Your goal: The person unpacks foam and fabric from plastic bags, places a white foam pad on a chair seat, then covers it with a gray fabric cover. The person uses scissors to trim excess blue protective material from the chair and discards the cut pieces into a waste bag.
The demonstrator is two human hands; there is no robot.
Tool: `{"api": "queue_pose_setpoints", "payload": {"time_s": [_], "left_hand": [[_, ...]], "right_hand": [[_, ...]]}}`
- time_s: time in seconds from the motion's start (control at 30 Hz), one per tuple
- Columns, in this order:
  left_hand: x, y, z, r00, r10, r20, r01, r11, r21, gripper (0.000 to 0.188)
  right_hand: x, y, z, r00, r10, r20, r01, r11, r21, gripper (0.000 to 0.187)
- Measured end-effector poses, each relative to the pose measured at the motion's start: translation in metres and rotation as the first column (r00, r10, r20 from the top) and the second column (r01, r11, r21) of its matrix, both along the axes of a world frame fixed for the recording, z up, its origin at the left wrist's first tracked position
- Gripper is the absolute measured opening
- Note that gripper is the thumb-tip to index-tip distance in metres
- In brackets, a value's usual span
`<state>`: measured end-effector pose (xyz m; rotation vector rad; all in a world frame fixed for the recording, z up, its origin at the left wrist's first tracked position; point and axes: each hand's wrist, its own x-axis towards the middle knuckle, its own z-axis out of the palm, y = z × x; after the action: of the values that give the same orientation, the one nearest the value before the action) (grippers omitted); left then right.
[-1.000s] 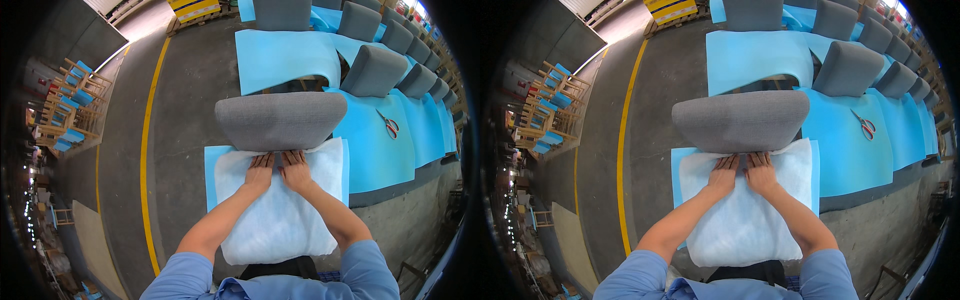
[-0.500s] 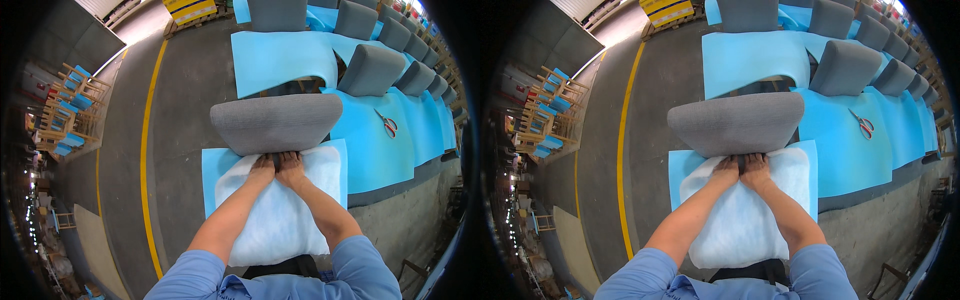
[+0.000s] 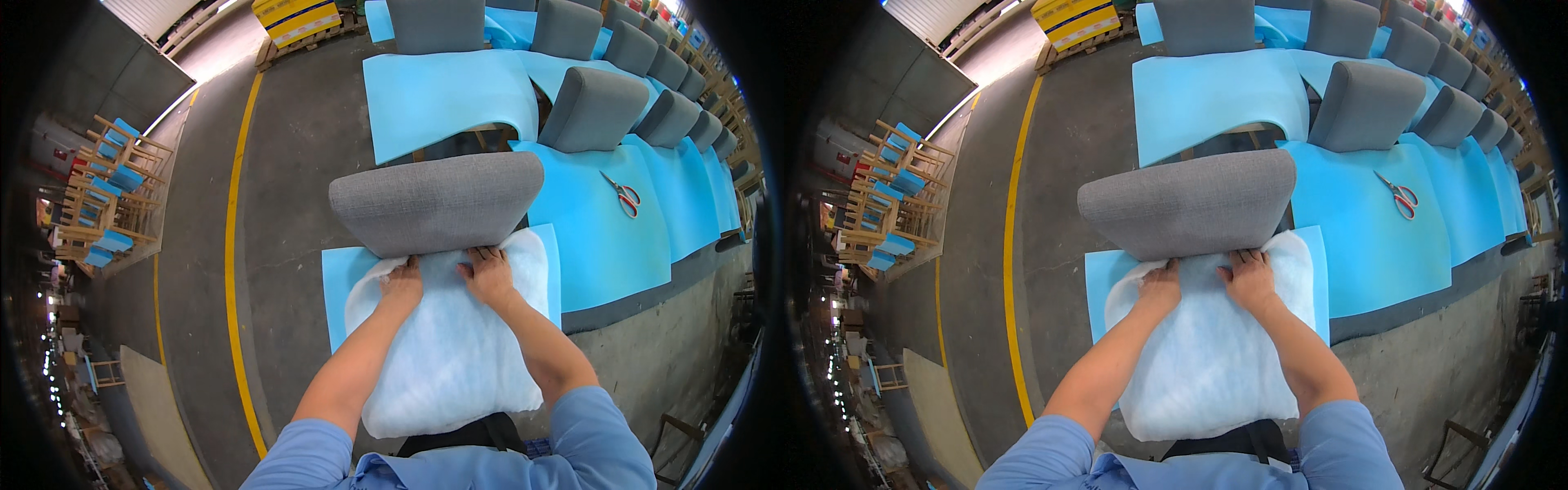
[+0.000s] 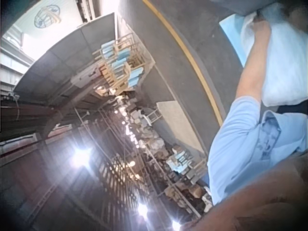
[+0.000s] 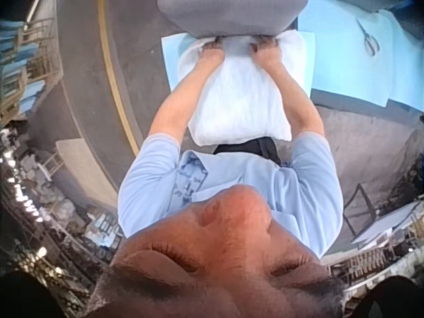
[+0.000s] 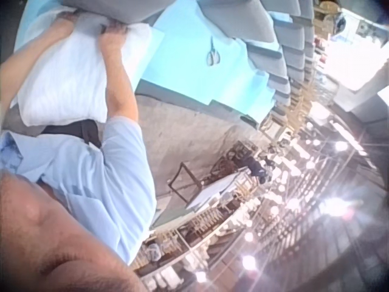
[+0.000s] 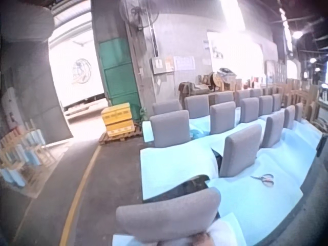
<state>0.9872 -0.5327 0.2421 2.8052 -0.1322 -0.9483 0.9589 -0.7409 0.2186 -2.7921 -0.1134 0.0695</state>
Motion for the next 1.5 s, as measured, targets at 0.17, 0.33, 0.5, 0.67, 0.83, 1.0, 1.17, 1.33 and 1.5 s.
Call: {"api": "queue_pose_setpoints", "payload": {"time_s": [0.17,0.33,0.5,0.67,0.83,1.0,1.17,1.33,1.5], "left_hand": [[0.003,0.026,-0.010,0.984,0.040,0.171,-0.033,0.999,-0.043,0.066],[-0.038,0.048,-0.026,0.888,0.039,0.458,0.051,0.982,-0.181,0.063],[-0.041,0.047,-0.039,0.818,0.112,0.565,-0.048,0.991,-0.127,0.060],[-0.010,0.048,-0.011,0.970,0.203,0.133,-0.181,0.970,-0.163,0.060],[-0.048,0.057,-0.020,0.866,0.131,0.483,-0.034,0.978,-0.204,0.064],[-0.056,0.053,-0.035,0.829,0.162,0.535,-0.102,0.985,-0.141,0.068],[-0.047,0.053,-0.040,0.862,0.263,0.433,-0.227,0.965,-0.134,0.071],[-0.020,0.048,-0.016,0.909,0.365,0.201,-0.346,0.930,-0.125,0.062],[-0.026,0.065,-0.021,0.899,0.246,0.363,-0.182,0.962,-0.203,0.064]], "right_hand": [[0.014,0.004,0.006,0.995,0.043,-0.094,-0.036,0.997,0.068,0.050],[-0.019,-0.023,0.005,0.997,0.079,0.014,-0.078,0.995,-0.057,0.054],[-0.011,-0.015,0.005,0.999,-0.028,0.038,0.028,1.000,-0.011,0.054],[-0.003,-0.014,0.001,0.993,-0.105,-0.046,0.109,0.989,0.102,0.053],[-0.026,-0.015,-0.014,0.982,-0.115,0.152,0.110,0.993,0.042,0.051],[-0.024,-0.011,-0.012,0.981,-0.124,0.152,0.122,0.992,0.022,0.051],[-0.023,-0.008,-0.011,0.982,-0.105,0.158,0.107,0.994,-0.002,0.048],[-0.016,-0.006,-0.007,0.976,-0.193,0.100,0.185,0.979,0.085,0.043],[-0.022,-0.030,-0.013,0.979,-0.079,0.189,0.059,0.992,0.113,0.045]]}}
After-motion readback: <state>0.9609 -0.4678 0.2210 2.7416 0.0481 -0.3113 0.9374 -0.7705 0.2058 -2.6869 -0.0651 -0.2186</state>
